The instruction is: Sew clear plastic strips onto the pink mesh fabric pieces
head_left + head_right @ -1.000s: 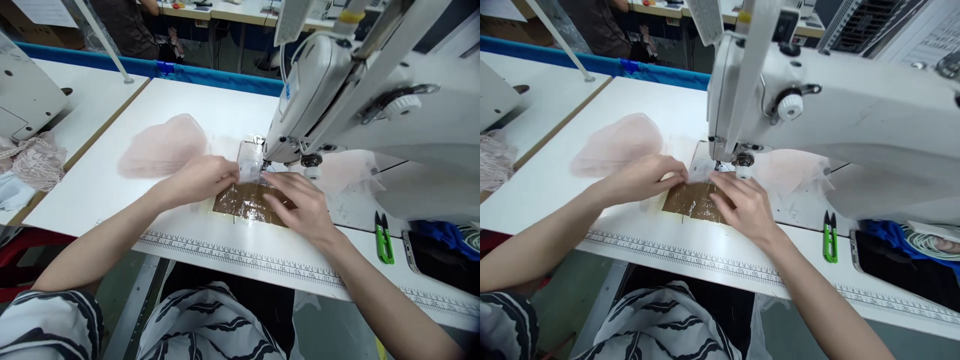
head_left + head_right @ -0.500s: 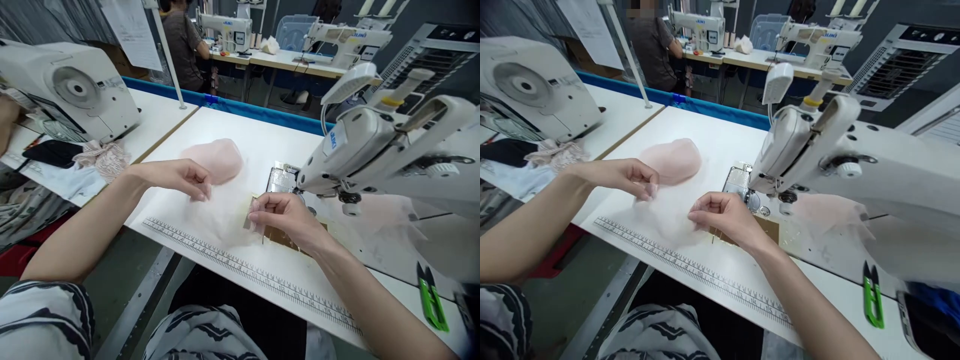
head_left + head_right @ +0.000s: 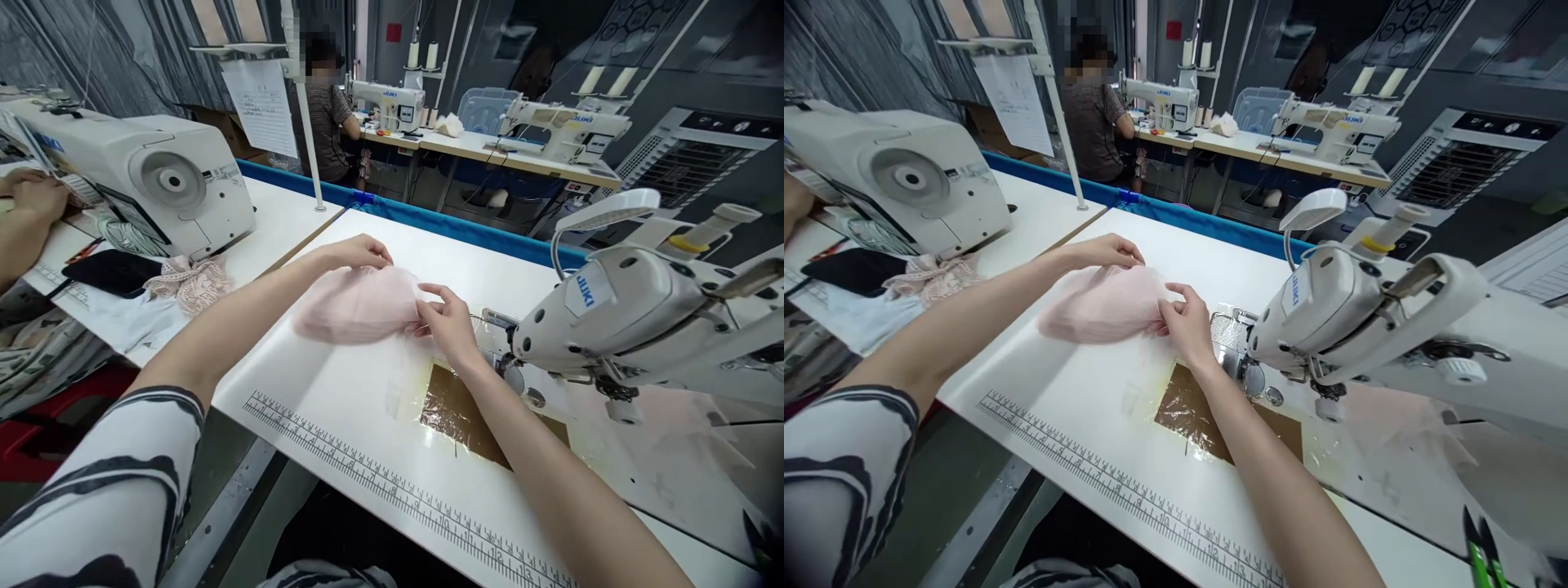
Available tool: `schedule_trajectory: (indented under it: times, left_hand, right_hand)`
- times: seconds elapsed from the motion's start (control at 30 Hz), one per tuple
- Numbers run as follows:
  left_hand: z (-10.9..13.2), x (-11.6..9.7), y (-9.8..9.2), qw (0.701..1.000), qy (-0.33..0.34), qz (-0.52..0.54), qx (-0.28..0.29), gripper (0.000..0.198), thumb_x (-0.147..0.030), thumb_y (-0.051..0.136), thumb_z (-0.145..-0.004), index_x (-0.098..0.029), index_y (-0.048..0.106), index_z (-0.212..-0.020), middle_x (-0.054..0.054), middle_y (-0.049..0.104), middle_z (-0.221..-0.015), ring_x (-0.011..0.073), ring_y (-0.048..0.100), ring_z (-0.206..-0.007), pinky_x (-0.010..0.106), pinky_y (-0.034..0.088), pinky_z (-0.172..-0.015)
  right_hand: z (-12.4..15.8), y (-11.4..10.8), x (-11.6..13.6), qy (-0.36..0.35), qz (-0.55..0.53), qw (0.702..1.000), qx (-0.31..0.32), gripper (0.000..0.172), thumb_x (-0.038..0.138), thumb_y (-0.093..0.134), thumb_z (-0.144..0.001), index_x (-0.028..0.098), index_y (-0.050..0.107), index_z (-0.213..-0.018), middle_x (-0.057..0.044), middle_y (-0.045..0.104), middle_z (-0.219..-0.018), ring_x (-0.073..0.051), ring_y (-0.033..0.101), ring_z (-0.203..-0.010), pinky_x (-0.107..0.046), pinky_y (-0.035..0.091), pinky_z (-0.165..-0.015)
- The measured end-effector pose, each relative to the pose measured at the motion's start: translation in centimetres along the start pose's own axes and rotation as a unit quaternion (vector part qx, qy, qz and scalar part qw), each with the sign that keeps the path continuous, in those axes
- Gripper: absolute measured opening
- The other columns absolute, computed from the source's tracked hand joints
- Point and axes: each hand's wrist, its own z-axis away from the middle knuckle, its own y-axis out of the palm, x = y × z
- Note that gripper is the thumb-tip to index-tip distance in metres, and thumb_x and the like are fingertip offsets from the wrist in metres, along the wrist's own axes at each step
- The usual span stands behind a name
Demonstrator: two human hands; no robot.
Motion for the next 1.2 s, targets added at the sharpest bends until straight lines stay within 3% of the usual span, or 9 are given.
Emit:
schedule_trajectory:
  times: [0.23,0.47,0.63,0.73,0.8,0.9,1.0,1.1,1.2]
  left_hand:
    - [1.0,2.1,1.2,0.996,-0.014,0.013,-0.087,0.029,-0.036,0.075,-0.070,-0.016,0.073,-0.092,-0.003,0.054,-0.055,0.0090,0.044,-0.052,0.023,0.031,-0.051]
    - [4.0,2.7,0.0,0.995,0.000,0.043,-0.089,0.041,-0.037,0.065,-0.080,-0.022,0.063,-0.118,0.004,0.067,-0.091,0.0119,0.060,-0.070,0.023,0.046,-0.061]
    - [3.0,3.8,0.7,0.991,0.017,-0.020,-0.127,0.030,-0.032,0.064,-0.080,-0.020,0.066,-0.108,0.002,0.068,-0.090,0.0102,0.057,-0.061,0.026,0.048,-0.067]
    - [2.9,4.0,1.1,0.983,0.028,-0.085,-0.159,0.024,-0.030,0.068,-0.077,-0.021,0.070,-0.100,0.001,0.069,-0.089,0.0157,0.060,-0.074,0.028,0.046,-0.077]
    - [3.7,3.8,1.2,0.975,0.033,-0.119,-0.182,0.022,-0.031,0.066,-0.079,-0.023,0.071,-0.099,0.003,0.069,-0.097,0.0198,0.062,-0.087,0.030,0.046,-0.082]
    - [6.3,3.3,1.1,0.966,0.040,-0.141,-0.214,0.026,-0.037,0.053,-0.091,-0.024,0.069,-0.107,0.004,0.066,-0.117,0.0213,0.062,-0.101,0.033,0.046,-0.092]
    - [9.7,3.7,1.3,0.972,0.093,-0.129,-0.175,0.047,-0.049,0.035,-0.099,-0.023,0.054,-0.135,0.007,0.056,-0.139,0.0223,0.056,-0.123,0.036,0.043,-0.106]
    - [12.6,5.2,1.9,0.966,0.172,-0.187,-0.052,0.089,-0.061,0.057,-0.087,-0.023,0.018,-0.157,0.013,0.022,-0.163,0.0310,0.029,-0.147,0.046,0.028,-0.121]
    - [13.8,6.7,2.6,0.951,0.194,-0.235,-0.048,0.110,-0.058,0.068,-0.081,-0.022,-0.002,-0.158,0.016,0.007,-0.165,0.0332,0.013,-0.152,0.050,0.020,-0.124]
  right_hand:
    - [-0.6,-0.2,-1.1,-0.020,0.107,0.994,0.017,0.047,0.019,0.051,-0.081,0.016,0.052,-0.128,0.009,0.059,-0.050,-0.012,0.056,-0.039,-0.022,0.045,-0.043]
    - [-0.9,-0.4,-0.8,-0.032,0.147,0.989,0.015,0.044,0.026,0.049,-0.086,0.016,0.052,-0.129,0.007,0.064,-0.058,-0.013,0.059,-0.043,-0.025,0.048,-0.051]
    - [-1.2,-0.7,-0.6,-0.033,0.181,0.983,0.020,0.043,0.024,0.050,-0.084,0.016,0.055,-0.126,0.006,0.064,-0.056,-0.013,0.056,-0.041,-0.026,0.048,-0.052]
    - [-1.6,-1.1,-0.5,-0.052,0.204,0.977,0.008,0.034,0.027,0.056,-0.081,0.019,0.065,-0.113,0.005,0.064,-0.055,-0.015,0.059,-0.048,-0.028,0.050,-0.057]
    - [-2.3,-1.3,-0.6,-0.080,0.206,0.975,-0.022,0.030,0.031,0.059,-0.081,0.019,0.069,-0.106,0.000,0.071,-0.070,-0.018,0.065,-0.066,-0.034,0.053,-0.070]
    - [-3.6,-0.7,-0.8,-0.120,0.169,0.977,-0.044,0.038,0.039,0.050,-0.089,0.018,0.066,-0.117,-0.010,0.071,-0.117,-0.022,0.066,-0.104,-0.040,0.050,-0.094]
    - [-4.9,0.9,-0.9,-0.135,0.121,0.983,-0.013,0.046,0.045,0.042,-0.095,0.018,0.061,-0.127,-0.010,0.059,-0.140,-0.020,0.057,-0.125,-0.039,0.043,-0.107]
    - [-5.5,2.4,-0.6,-0.146,0.098,0.984,0.023,0.049,0.050,0.042,-0.096,0.019,0.061,-0.129,-0.007,0.057,-0.143,-0.018,0.050,-0.134,-0.036,0.036,-0.114]
    - [-5.6,3.4,0.0,-0.157,0.100,0.981,0.050,0.049,0.048,0.046,-0.095,0.020,0.061,-0.131,-0.006,0.056,-0.144,-0.018,0.048,-0.136,-0.034,0.034,-0.116]
